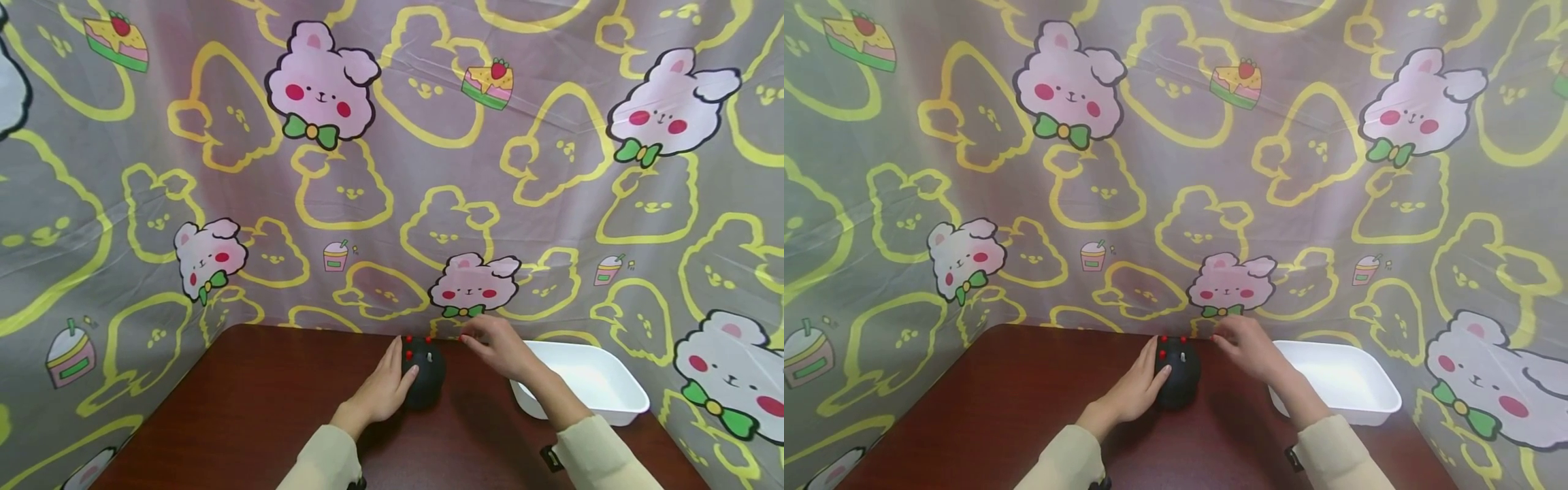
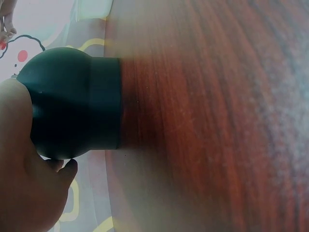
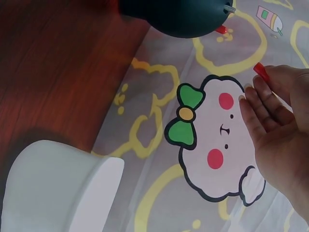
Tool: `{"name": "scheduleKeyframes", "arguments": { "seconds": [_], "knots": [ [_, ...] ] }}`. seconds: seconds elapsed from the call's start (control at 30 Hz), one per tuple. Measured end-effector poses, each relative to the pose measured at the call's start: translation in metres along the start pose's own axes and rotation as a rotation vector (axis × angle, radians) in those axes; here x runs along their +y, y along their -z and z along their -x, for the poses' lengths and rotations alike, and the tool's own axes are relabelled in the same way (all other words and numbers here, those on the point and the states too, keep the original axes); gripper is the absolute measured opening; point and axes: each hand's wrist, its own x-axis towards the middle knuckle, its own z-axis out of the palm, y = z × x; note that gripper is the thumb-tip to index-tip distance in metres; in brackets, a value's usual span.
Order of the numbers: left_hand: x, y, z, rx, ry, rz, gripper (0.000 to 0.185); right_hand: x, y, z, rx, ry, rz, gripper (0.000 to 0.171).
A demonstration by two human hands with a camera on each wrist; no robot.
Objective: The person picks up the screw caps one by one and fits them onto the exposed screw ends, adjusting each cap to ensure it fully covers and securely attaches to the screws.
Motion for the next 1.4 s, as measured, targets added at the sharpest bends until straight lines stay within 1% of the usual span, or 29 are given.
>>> {"name": "scheduleKeyframes", "arguments": {
  "seconds": [0.2, 0.43, 0.6, 0.8, 1.0, 1.27, 1.4],
  "knots": [
    [-0.003, -0.003, 0.000, 0.014, -0.007, 0.010, 0.084, -0.003, -0.004, 0.000, -0.005, -0.006, -0.028, 0.006],
    [-0.003, -0.001, 0.000, -0.001, 0.000, 0.004, 0.083, -0.005, -0.010, -0.004, 0.005, 0.033, -0.038, 0.007],
    [-0.001, 0.000, 0.000, 0.009, -0.010, 0.003, 0.082, -0.007, -0.014, -0.007, 0.006, 0.047, -0.036, 0.006],
    [-0.002, -0.001, -0.002, 0.001, 0.012, -0.002, 0.083, -0.011, -0.017, -0.011, 0.001, 0.072, -0.036, 0.006],
    [-0.003, -0.001, -0.003, -0.013, 0.026, 0.002, 0.085, -0.015, -0.021, -0.013, -0.022, 0.053, -0.021, 0.005],
    [-0.003, 0.000, -0.003, -0.015, 0.025, 0.005, 0.084, -0.015, -0.029, -0.015, -0.017, 0.089, -0.049, 0.007],
    [-0.002, 0.000, -0.003, -0.023, 0.035, 0.004, 0.084, -0.015, -0.031, -0.016, -0.040, 0.092, -0.062, 0.008]
  ]
}}
